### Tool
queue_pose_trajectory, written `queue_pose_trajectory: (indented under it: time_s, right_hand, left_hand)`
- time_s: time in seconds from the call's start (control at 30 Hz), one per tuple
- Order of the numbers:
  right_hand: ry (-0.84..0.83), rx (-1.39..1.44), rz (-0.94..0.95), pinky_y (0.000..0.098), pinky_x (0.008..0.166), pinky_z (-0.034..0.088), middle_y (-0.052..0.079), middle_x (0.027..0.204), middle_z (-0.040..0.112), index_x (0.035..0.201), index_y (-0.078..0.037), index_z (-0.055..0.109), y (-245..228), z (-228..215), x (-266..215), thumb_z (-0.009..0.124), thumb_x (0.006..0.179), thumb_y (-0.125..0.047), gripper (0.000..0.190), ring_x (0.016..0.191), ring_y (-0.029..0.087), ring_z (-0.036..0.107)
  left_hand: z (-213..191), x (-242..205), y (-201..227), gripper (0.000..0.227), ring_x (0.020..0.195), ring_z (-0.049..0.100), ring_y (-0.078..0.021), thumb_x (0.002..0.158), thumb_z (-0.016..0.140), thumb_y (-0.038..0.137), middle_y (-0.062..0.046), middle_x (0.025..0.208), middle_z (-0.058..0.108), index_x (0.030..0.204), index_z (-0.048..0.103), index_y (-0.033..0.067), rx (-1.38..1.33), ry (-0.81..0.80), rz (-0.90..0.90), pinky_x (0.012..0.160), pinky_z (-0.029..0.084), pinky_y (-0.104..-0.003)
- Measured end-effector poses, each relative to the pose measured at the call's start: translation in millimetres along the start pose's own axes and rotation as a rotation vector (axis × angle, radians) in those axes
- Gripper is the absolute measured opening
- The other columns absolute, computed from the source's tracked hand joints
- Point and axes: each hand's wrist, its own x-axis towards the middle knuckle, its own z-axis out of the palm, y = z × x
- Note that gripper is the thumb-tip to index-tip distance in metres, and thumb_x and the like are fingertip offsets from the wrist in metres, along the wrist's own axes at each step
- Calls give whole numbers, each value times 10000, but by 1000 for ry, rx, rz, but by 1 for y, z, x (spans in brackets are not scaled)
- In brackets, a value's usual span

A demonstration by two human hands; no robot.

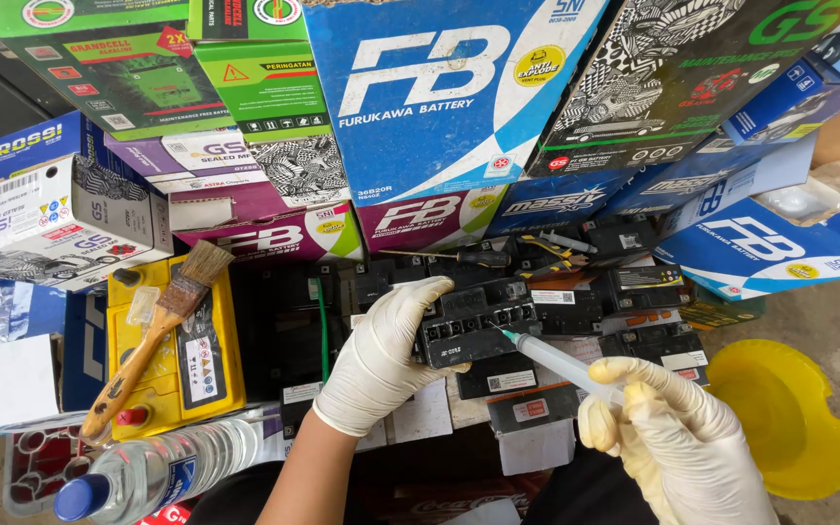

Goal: Filling lead-acid battery cells with liquid using a syringe

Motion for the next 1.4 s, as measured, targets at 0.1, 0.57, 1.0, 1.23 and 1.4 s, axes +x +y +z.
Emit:
queue_pose_trajectory:
  time_s: [0.1,0.57,1.0,1.23,1.4]
  right_hand:
    - [45,25,19,379,669,449,130,779,656,1199,40,764,-1,2,3,722,942,-257,395,676,295,554]
    - [168,-352,-244,371,840,548,85,645,514,1357,116,603,-28,38,16,533,1004,-88,413,658,195,528]
    - [244,-381,-516,377,922,610,103,752,607,1354,-10,602,-14,-30,0,580,990,-100,376,821,252,653]
    - [357,-478,-570,460,1083,631,138,841,663,1345,-28,586,-10,-53,-19,555,973,0,375,973,296,739]
    - [493,-702,-452,374,1053,624,238,1000,723,1331,-50,598,-17,-67,-35,555,981,115,390,1017,280,754]
  left_hand:
    - [1,0,-1,876,1302,606,-281,722,927,389,-93,1406,626,1435,502,106,9,-7,-22,1044,479,-464]
    - [-3,6,0,897,1301,625,-273,705,946,360,-81,1420,615,1444,492,133,-52,-28,-119,1085,485,-406]
    - [-1,10,9,1054,1345,621,-216,715,920,234,-86,1493,583,1572,316,123,-242,-27,-225,1116,466,-334]
    - [12,5,7,1232,1316,623,-196,698,934,208,-140,1489,559,1635,136,141,-373,25,-248,1076,480,-325]
    - [19,3,9,1270,1343,584,-223,633,934,247,-189,1531,489,1630,154,146,-520,91,-301,1070,513,-349]
